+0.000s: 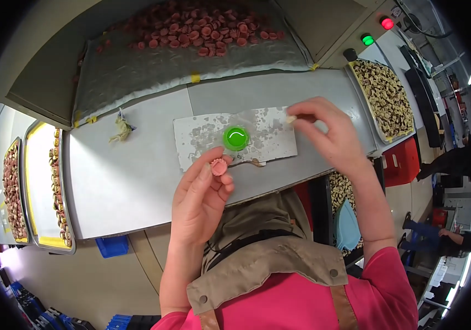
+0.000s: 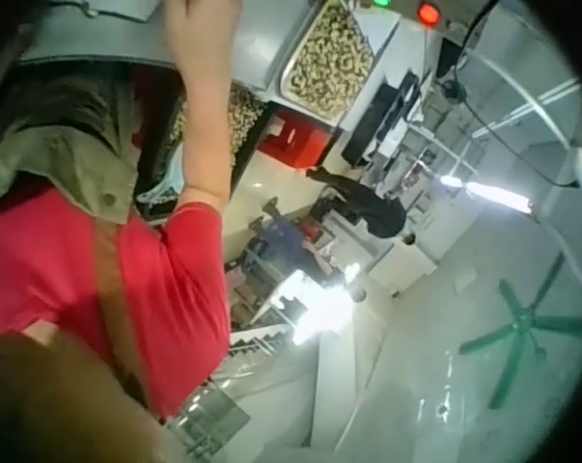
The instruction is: The person assembles figurines by picking up component parts, dipping them into adhesive, joining the parts together, and placing the assembled pieces onto a tray.
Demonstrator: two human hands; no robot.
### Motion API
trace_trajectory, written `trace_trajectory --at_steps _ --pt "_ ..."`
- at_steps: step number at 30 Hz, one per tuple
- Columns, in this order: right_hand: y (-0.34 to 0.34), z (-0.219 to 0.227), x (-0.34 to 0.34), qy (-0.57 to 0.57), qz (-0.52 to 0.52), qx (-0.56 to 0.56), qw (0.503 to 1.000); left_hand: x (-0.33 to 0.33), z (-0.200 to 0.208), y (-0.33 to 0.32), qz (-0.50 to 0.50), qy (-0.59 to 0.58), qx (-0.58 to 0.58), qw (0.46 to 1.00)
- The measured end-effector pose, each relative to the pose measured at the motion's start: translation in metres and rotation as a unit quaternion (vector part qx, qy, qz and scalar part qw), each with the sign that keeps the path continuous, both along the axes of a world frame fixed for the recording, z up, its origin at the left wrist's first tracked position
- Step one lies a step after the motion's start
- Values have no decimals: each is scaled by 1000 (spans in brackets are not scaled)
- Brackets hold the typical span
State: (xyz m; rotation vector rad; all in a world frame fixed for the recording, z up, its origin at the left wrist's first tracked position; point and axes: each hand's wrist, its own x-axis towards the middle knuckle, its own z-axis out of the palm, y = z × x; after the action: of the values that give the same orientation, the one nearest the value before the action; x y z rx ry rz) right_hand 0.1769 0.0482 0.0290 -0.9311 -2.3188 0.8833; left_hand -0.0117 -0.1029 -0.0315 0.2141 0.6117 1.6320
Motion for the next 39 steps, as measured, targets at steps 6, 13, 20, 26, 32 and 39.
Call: trace_trajectory --at_steps 6,13,20,26,32,39 --pt "-13 -16 -47 -22 135 155 978 2 -8 -1 3 6 18 1000" --pt "-10 -27 -59 -25 130 159 978 2 -2 -4 20 19 6 1000" --pt "-6 -26 -57 -33 151 176 972 3 -1 -4 24 21 -2 999" --pt "-4 -24 -50 -33 182 188 965 9 0 -1 24 58 -1 998" --pt "-2 -30 -50 -27 164 210 963 13 5 2 47 55 -14 997" --pt "-3 -26 -48 -6 174 191 966 11 4 -2 71 97 -26 992"
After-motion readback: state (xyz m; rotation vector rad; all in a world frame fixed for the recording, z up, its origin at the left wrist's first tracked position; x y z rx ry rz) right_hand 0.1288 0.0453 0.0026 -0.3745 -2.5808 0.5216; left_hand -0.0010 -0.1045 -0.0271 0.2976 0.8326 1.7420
